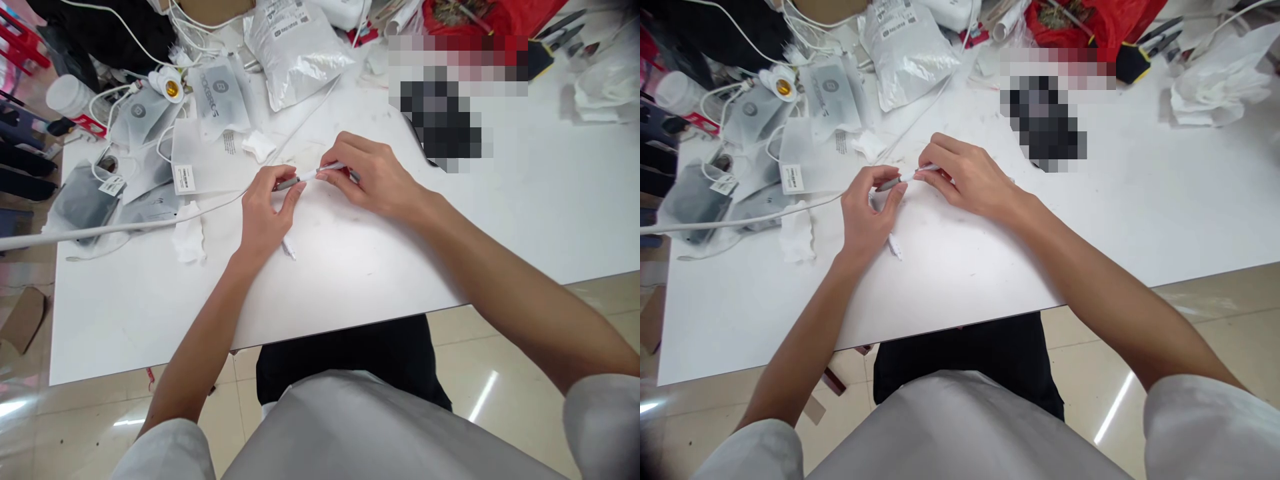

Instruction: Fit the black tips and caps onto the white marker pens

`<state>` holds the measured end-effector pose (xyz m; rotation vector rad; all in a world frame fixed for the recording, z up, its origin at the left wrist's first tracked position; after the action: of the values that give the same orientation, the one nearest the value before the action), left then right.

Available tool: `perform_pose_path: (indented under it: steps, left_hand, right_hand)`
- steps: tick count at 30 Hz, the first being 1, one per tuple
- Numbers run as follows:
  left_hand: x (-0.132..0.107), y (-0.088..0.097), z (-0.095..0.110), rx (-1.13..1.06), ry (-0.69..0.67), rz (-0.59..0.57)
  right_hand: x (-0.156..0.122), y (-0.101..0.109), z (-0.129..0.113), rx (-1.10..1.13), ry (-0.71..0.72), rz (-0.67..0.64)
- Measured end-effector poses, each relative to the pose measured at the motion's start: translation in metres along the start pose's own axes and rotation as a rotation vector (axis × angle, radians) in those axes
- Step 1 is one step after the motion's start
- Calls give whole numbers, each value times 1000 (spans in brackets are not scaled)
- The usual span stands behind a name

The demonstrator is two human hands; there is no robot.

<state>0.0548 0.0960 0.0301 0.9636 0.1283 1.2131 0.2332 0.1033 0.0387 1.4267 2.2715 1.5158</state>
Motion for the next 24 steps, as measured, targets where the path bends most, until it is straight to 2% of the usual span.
perform_pose_path:
  steps: [9,15,18,24]
  left_hand:
    - [-2,1,0,20,22,9]
    - [-1,-4,2,15,-25,-34]
    - [-1,-2,3,5,-42,-18]
    - [-1,-1,4,28,-5,-17]
  right_hand:
    - [0,-3,4,23,-19,-4]
    - [0,0,2,11,-31,-17]
    - [1,0,2,13,-46,-38]
    - [0,-1,4,26,-62,-42]
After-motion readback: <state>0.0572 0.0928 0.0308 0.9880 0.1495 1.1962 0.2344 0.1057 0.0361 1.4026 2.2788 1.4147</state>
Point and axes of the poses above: each hand's wrist, its own x-axis towards the middle knuckle, its own y-axis out of the back of the hand, z = x × y, the point moved 9 cm from there along x, towards the middle knuckle, and after that the axes turned 11 degrees about -z, right-handed, at the moved point
